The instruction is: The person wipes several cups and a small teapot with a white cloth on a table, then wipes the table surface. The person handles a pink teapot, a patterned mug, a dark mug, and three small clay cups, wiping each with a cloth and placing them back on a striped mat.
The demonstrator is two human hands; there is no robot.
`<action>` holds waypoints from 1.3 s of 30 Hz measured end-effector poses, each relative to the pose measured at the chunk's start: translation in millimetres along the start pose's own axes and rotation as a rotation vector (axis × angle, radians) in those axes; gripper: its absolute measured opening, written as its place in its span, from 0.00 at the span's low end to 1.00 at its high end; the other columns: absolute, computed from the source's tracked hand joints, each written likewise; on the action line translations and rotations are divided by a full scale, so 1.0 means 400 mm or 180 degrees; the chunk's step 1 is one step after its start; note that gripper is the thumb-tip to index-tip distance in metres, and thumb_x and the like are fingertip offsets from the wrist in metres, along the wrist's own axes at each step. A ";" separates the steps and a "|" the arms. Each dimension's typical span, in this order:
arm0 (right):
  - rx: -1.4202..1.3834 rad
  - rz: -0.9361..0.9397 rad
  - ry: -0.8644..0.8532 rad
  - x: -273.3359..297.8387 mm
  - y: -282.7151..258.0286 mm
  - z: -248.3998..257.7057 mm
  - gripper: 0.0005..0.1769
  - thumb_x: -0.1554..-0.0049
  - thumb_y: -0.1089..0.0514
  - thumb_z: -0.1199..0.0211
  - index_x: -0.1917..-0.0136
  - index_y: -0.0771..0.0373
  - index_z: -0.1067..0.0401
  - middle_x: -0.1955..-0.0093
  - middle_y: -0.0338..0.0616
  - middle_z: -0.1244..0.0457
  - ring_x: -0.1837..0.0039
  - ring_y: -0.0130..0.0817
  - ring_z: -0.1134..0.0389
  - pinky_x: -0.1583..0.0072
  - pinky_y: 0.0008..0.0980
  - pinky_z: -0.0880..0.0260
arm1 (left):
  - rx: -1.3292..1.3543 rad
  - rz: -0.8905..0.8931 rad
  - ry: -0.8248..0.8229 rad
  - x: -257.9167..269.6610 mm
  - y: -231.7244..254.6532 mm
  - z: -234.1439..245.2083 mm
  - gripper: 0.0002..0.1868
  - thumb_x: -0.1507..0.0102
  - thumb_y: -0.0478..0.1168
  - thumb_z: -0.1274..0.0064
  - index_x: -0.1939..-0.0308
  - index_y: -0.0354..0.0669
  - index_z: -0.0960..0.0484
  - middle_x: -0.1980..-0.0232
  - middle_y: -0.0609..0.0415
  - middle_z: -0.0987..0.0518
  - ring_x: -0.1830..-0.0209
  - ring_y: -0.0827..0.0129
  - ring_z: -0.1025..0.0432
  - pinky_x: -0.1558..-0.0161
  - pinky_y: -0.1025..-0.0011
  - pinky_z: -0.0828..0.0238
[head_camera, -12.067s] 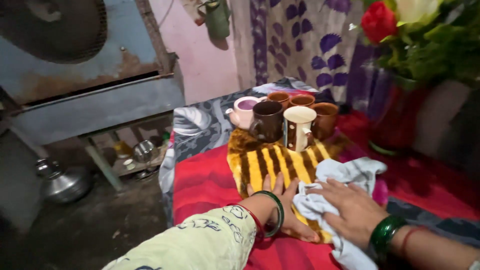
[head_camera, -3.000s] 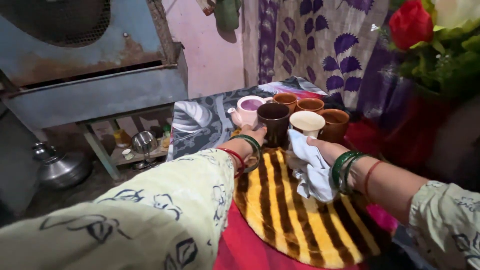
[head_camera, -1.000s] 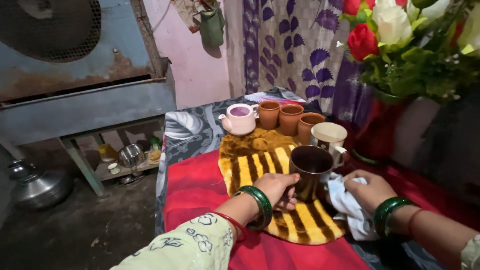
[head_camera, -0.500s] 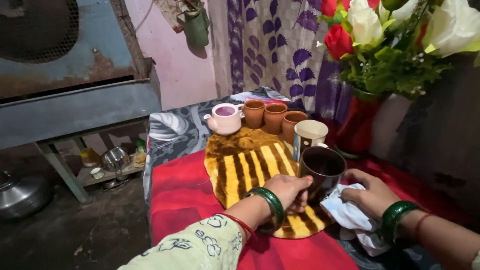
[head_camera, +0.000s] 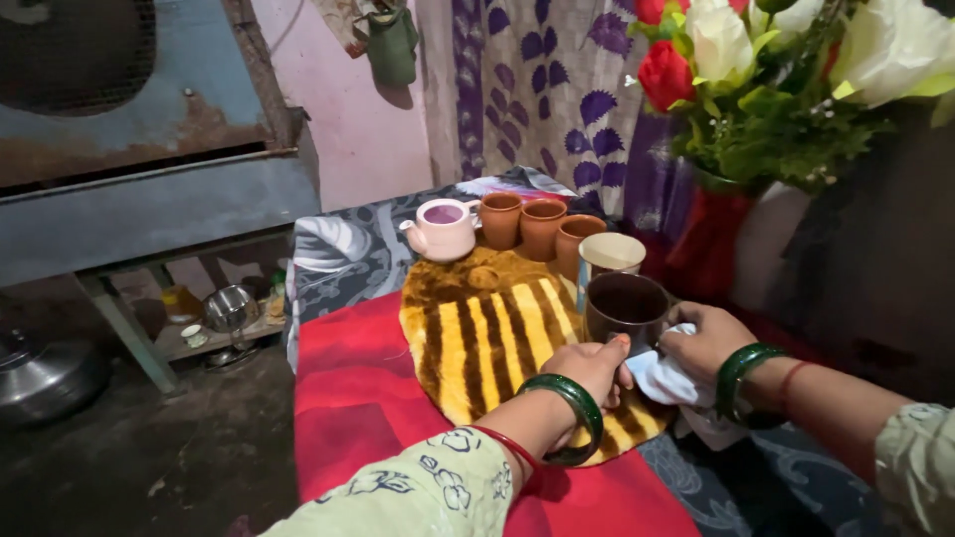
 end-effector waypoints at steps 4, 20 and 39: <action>-0.0108 -0.0037 -0.0010 -0.009 0.002 -0.001 0.19 0.49 0.53 0.38 0.46 0.59 0.20 0.51 0.52 0.26 0.48 0.42 0.25 0.41 0.39 0.29 | -0.0261 0.0030 0.0008 -0.003 0.011 -0.001 0.27 0.32 0.59 0.53 0.75 0.42 0.19 0.78 0.55 0.24 0.79 0.71 0.29 0.73 0.72 0.33; -0.1890 -0.0525 -0.0747 -0.168 0.061 -0.065 0.26 0.42 0.60 0.41 0.31 0.58 0.29 0.40 0.46 0.29 0.42 0.38 0.29 0.39 0.38 0.32 | -0.0983 0.0010 0.1003 -0.020 0.019 0.129 0.28 0.41 0.63 0.44 0.52 0.45 0.16 0.63 0.53 0.16 0.65 0.69 0.23 0.56 0.69 0.27; -0.1434 -0.0332 -0.0725 -0.183 0.046 -0.070 0.25 0.40 0.53 0.42 0.32 0.64 0.28 0.38 0.56 0.30 0.40 0.45 0.29 0.38 0.40 0.32 | 0.0173 0.0822 0.1057 0.059 0.118 0.064 0.52 0.45 0.68 0.40 0.30 0.39 0.41 0.45 0.41 0.22 0.64 0.59 0.20 0.71 0.69 0.26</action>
Point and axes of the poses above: each hand's wrist, its own x-axis away from the middle knuckle, its own z-axis out of the back of the hand, y = z × x, the point moved 2 cm from there along -x, towards the middle knuckle
